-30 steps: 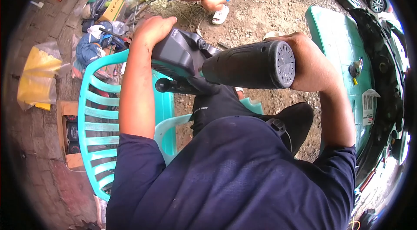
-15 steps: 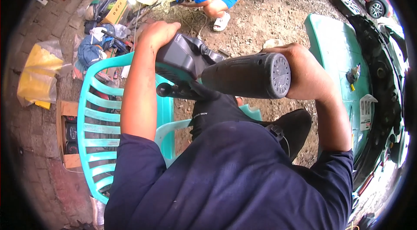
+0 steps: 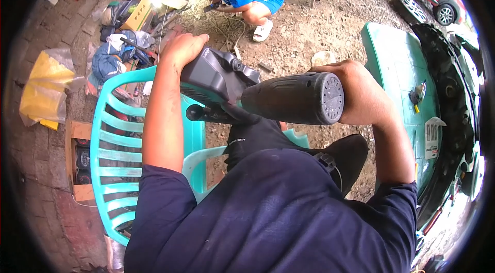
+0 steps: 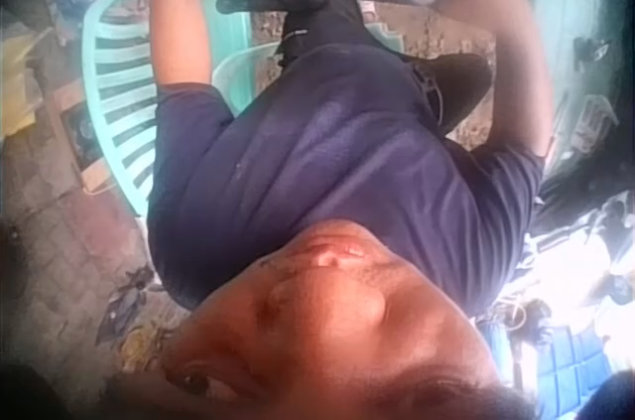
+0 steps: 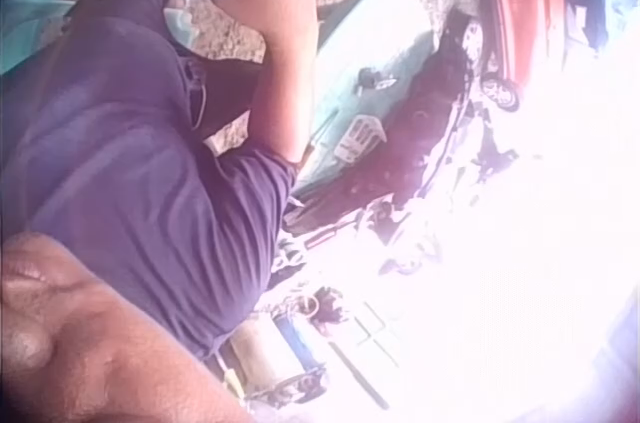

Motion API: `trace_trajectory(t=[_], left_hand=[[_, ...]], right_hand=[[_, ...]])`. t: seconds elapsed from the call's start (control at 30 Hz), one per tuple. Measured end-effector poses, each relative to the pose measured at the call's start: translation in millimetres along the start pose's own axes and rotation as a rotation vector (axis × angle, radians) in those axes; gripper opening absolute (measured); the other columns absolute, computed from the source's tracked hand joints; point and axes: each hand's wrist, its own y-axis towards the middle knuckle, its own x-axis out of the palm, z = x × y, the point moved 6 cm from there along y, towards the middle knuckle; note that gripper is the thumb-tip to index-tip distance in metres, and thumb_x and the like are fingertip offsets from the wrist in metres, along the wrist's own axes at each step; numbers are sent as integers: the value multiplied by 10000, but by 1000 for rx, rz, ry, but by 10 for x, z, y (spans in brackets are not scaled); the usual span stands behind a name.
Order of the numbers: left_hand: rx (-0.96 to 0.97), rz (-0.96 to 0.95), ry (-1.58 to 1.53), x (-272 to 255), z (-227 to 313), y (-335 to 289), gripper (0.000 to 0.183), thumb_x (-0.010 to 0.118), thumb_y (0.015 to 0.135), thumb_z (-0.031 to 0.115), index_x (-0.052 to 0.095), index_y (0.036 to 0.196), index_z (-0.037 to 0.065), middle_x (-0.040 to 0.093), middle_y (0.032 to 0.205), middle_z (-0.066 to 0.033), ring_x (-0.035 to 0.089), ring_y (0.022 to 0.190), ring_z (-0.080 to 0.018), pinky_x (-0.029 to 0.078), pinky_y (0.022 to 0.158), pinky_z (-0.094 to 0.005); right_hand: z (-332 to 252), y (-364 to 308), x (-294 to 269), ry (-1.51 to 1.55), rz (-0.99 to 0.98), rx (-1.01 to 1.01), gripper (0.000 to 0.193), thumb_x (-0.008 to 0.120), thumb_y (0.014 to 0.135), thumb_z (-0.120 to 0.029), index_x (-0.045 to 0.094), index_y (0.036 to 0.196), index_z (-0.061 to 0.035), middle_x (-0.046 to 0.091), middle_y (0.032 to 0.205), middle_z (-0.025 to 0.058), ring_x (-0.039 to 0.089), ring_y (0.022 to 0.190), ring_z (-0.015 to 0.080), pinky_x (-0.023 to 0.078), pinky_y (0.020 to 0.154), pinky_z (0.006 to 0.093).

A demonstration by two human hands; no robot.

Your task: The recorder is using a heat gun to heat and potentially disassemble or repair an automotive headlight housing or air box component.

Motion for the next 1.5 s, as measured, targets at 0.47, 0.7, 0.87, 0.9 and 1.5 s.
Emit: trace_trajectory(t=[0.47,0.7,0.87,0.9,1.5], left_hand=[[-44,-26,-105,-14,-39,-13,631,505,1076,523,744,1285,-23,693,1376,-312,663,1272,-484,495,1095,-513],[-135,-50,-229,-101,-11,-86,747,536,1023,595,709,1400,-26,646,1497,-280,594,1421,-434,425,1204,-469],[-173,-63,-230,-92,-2,-132,654,576,1032,529,737,1347,-21,687,1440,-299,648,1353,-446,471,1148,-457],[-157,-46,-234,-95,11,-133,651,569,1036,525,734,1353,-20,679,1455,-296,646,1353,-451,469,1152,-459],[-181,-144,-255,-67,-74,-76,885,563,982,661,633,1520,-39,545,1642,-268,487,1560,-396,356,1296,-460]], right_hand=[[-31,5,-53,6,3,31,415,889,708,-101,782,1109,-83,785,935,191,781,925,393,627,828,452],[102,-15,-51,28,34,38,467,836,694,-41,793,1158,-62,791,969,209,786,953,391,633,863,449],[163,-22,-77,-14,42,35,499,821,692,-30,797,1191,-47,796,1002,219,791,983,387,637,891,443],[166,-19,-88,-2,49,38,495,822,692,-31,796,1186,-45,796,1009,220,790,991,389,636,895,446],[213,-48,-187,-27,90,62,453,801,677,-22,777,1130,-23,788,996,235,779,989,418,631,887,467]])
